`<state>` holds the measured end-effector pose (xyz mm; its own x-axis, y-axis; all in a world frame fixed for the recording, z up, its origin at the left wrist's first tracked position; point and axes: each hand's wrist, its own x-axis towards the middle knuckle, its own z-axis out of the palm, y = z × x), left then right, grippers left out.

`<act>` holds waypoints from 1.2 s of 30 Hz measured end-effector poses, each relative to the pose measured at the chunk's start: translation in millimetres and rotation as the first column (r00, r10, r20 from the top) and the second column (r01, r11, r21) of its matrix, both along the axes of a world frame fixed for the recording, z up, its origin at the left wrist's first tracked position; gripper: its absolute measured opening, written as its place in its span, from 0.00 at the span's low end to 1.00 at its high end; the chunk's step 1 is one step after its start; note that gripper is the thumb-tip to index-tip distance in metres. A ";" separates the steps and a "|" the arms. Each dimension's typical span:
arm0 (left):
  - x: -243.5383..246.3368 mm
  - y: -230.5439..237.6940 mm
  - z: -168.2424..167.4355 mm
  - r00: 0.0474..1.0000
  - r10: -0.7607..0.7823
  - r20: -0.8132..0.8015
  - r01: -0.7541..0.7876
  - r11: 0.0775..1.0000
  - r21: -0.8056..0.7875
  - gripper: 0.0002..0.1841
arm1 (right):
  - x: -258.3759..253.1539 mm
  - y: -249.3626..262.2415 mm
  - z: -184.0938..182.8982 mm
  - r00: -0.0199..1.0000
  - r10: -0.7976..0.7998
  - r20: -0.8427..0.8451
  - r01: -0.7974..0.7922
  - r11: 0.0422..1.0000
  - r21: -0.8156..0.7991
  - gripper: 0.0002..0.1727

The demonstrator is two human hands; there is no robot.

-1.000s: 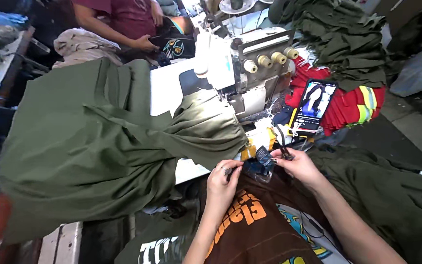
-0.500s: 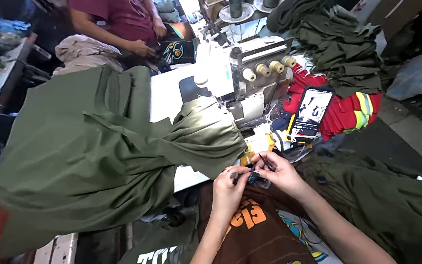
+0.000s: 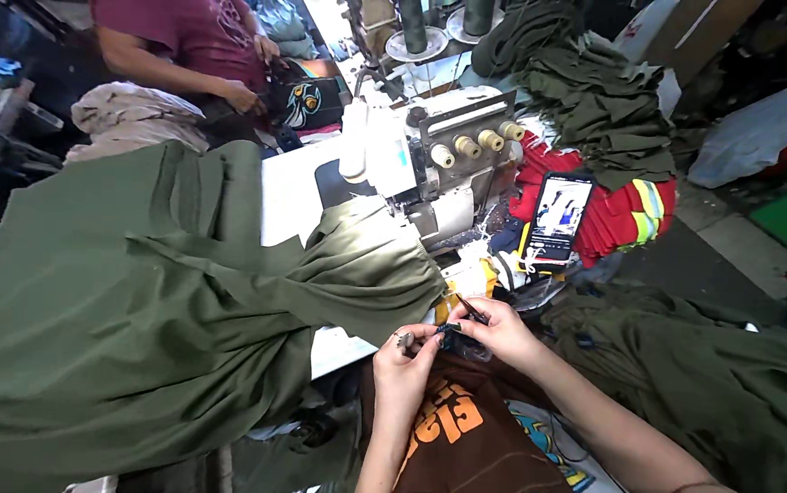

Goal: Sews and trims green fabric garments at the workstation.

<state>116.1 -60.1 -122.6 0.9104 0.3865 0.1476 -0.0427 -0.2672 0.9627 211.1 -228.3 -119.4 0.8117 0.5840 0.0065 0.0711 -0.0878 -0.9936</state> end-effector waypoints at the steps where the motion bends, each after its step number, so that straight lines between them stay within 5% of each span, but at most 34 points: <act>1: 0.4 0.0 0.9 1.000 0.016 0.006 -0.015 0.999 -0.037 0.05 | -0.3 1.1 -0.7 1.000 0.005 -0.004 -0.005 1.000 0.027 0.07; 9: 1.3 3.3 9.2 0.998 0.059 -0.001 -0.057 0.966 -0.254 0.08 | 1.0 9.9 12.6 0.997 -0.017 -0.075 0.016 1.000 -0.009 0.05; 21: 3.5 10.6 21.3 0.999 0.029 -0.029 -0.037 0.944 -0.328 0.07 | 2.1 10.9 18.9 0.999 0.002 -0.042 -0.003 0.999 -0.038 0.07; 36: 7.6 13.7 23.0 0.991 0.114 -0.075 -0.136 0.849 -0.510 0.02 | 0.2 14.5 17.0 0.971 0.037 -0.237 -0.008 0.992 0.122 0.10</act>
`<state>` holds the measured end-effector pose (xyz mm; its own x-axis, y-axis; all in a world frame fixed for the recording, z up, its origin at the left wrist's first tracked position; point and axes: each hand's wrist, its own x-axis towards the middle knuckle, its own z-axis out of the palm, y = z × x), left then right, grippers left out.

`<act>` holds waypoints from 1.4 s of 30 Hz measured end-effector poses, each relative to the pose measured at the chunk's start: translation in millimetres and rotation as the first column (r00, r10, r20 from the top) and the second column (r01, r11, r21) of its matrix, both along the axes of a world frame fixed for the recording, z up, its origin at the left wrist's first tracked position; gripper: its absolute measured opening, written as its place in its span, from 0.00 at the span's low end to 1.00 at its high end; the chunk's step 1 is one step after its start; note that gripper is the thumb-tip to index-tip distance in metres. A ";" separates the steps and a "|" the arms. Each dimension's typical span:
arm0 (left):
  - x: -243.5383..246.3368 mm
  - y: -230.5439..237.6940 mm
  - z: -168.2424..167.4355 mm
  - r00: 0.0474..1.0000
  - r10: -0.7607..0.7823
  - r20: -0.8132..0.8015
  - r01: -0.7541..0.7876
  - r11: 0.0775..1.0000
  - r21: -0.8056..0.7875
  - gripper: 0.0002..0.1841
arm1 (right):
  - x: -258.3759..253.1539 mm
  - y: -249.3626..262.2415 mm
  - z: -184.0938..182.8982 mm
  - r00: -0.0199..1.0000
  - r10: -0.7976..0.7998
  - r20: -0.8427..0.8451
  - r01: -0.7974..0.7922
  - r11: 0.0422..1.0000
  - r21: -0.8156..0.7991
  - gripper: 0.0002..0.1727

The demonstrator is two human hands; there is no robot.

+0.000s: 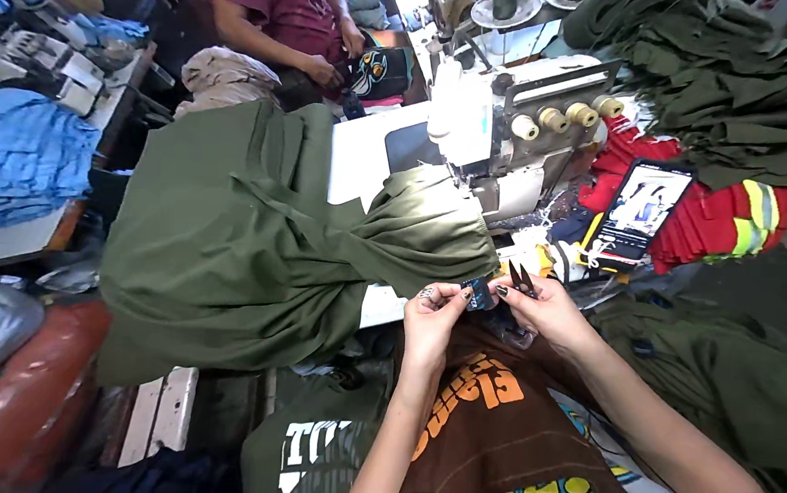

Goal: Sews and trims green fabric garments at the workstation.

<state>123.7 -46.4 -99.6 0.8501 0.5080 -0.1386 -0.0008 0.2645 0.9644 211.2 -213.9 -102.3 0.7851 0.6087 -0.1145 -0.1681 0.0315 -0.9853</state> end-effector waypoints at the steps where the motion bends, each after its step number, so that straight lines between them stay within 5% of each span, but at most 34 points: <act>1: 0.1 -0.1 -0.2 1.000 -0.002 0.002 0.002 1.000 0.001 0.02 | 0.0 0.1 -0.1 1.000 -0.005 -0.003 0.005 1.000 0.002 0.10; 14: 1.2 -2.1 -1.7 1.000 0.013 0.019 -0.013 1.000 -0.024 0.02 | -0.5 5.3 -1.0 1.000 -0.024 0.003 0.023 0.999 0.033 0.08; 33: 60.2 20.2 29.5 0.991 0.071 0.111 -0.100 0.953 0.285 0.04 | 48.8 54.0 28.9 0.988 -0.137 0.066 0.135 0.990 0.039 0.03; 36: 56.0 26.3 17.7 0.980 0.055 0.193 -0.167 0.759 0.629 0.18 | 56.7 54.2 28.7 0.985 -0.157 -0.071 0.164 0.982 0.093 0.00; 39: 50.7 27.7 12.2 0.965 -0.045 0.260 -0.228 0.356 0.906 0.17 | 62.1 51.7 28.6 0.969 -0.152 -0.193 0.178 0.976 0.128 0.02; 42: 51.8 20.9 3.8 0.934 -0.132 0.331 -0.337 -0.031 0.941 0.10 | 60.2 52.8 27.2 0.955 -0.130 -0.266 0.173 0.974 0.145 0.05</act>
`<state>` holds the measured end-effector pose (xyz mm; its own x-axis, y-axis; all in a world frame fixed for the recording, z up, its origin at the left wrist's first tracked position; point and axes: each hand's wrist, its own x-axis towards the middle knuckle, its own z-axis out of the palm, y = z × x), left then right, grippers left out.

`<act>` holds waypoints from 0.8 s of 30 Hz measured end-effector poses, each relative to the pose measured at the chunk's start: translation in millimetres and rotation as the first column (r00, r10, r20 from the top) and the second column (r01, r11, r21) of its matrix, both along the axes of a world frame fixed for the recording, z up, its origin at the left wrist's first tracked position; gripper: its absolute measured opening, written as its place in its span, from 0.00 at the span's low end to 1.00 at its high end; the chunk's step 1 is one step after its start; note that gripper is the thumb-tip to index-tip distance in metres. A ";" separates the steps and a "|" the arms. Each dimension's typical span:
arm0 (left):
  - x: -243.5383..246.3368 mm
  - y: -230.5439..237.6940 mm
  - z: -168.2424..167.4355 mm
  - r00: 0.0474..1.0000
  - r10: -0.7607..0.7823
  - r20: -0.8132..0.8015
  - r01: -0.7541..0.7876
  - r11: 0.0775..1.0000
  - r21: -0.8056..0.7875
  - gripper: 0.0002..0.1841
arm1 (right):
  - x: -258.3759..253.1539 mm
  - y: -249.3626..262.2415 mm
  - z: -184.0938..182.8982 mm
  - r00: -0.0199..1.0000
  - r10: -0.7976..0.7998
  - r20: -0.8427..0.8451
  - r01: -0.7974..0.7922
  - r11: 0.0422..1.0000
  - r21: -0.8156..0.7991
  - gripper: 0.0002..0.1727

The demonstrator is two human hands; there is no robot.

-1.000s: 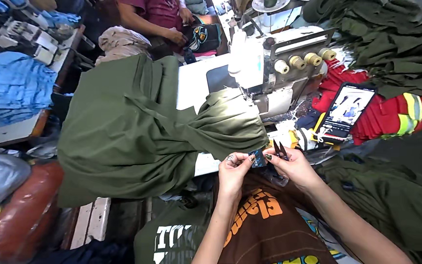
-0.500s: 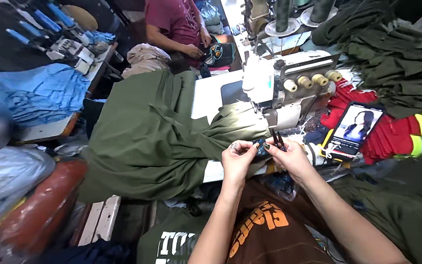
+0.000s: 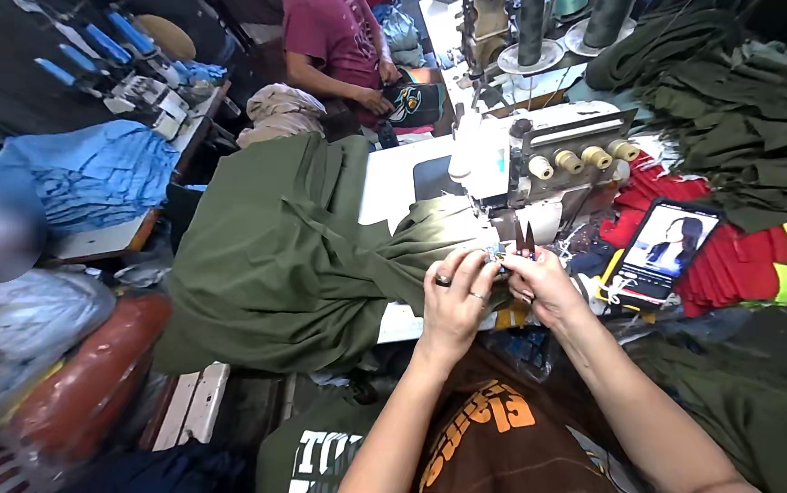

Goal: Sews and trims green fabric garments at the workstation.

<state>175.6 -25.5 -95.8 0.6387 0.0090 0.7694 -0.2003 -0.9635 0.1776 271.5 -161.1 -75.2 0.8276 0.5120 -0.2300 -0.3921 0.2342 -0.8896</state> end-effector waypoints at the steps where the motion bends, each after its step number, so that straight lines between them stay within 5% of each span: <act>1: 1.8 -1.4 -3.2 0.999 0.009 0.046 -0.012 0.997 0.073 0.09 | -1.9 0.7 -0.2 1.000 0.006 -0.023 -0.006 1.000 0.009 0.06; 5: 6.0 -2.3 -5.9 0.996 -0.003 0.085 -0.009 0.989 0.145 0.07 | -5.9 -1.7 -4.7 0.999 0.011 -0.032 -0.011 1.000 0.001 0.05; 7: 8.4 0.8 -4.9 0.997 -0.013 0.071 0.005 0.994 0.114 0.06 | -4.0 -4.4 -14.9 0.986 -0.052 0.158 0.071 0.990 -0.120 0.01; 10: 16.5 14.1 2.5 0.994 0.018 0.112 -0.020 1.000 0.022 0.04 | 5.4 -11.5 -39.8 0.882 -0.029 0.471 0.194 0.933 -0.304 0.13; 15: 37.0 32.1 18.2 0.990 -0.034 0.137 0.027 0.998 0.049 0.05 | -4.5 -24.7 -56.7 0.944 0.103 0.312 0.005 0.945 -0.328 0.10; 24: 44.0 26.6 1.2 0.987 -0.136 -0.085 0.153 0.957 0.247 0.09 | -14.2 -31.9 -50.9 0.965 0.113 0.237 -0.045 0.961 -0.275 0.09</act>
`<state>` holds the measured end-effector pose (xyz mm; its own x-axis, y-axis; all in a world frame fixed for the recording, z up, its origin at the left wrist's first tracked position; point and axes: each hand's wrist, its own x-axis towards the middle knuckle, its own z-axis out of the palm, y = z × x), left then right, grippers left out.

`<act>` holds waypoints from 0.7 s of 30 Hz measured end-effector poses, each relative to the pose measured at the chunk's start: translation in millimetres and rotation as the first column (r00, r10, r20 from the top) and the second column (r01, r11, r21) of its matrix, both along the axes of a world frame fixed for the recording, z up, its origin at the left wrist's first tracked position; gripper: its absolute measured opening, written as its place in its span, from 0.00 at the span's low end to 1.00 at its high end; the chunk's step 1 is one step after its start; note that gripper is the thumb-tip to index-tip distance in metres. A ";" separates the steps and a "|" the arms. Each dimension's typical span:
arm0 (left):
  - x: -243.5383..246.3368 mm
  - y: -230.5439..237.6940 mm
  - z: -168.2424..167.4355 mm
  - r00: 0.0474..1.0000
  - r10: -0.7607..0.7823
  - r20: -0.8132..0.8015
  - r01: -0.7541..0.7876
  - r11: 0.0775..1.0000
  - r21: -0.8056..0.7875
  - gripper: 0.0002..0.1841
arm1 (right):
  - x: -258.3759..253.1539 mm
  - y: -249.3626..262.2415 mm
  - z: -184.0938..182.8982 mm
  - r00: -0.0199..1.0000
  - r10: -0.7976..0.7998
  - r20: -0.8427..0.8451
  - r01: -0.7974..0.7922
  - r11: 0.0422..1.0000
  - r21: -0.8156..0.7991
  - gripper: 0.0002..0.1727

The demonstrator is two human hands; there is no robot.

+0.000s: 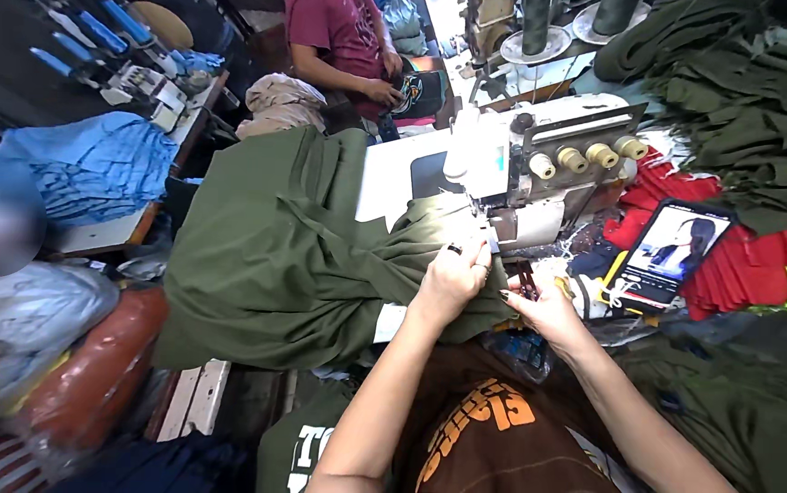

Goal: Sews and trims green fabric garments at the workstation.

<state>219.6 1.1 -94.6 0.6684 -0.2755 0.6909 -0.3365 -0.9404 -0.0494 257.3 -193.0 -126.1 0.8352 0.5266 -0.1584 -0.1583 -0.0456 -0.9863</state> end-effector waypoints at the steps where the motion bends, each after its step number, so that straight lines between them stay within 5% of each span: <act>1: 0.0 0.6 0.2 1.000 0.002 0.003 -0.002 1.000 0.006 0.09 | 0.1 0.0 -0.4 1.000 -0.001 -0.003 0.001 1.000 0.000 0.09; 10: 4.9 5.9 4.9 0.999 -0.024 -0.033 0.023 0.999 -0.025 0.09 | 0.6 1.6 -3.7 1.000 0.014 -0.015 -0.014 1.000 0.011 0.07; 21: -3.9 -15.1 4.2 0.981 0.101 -0.167 -0.126 0.982 -0.141 0.09 | -3.4 2.9 -3.4 0.999 0.018 0.029 -0.018 1.000 -0.003 0.08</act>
<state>215.7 -14.0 -90.4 0.7938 -0.0924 0.6012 -0.2192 -0.9654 0.1410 253.9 -190.1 -129.4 0.8297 0.5415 -0.1357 -0.1291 -0.0504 -0.9904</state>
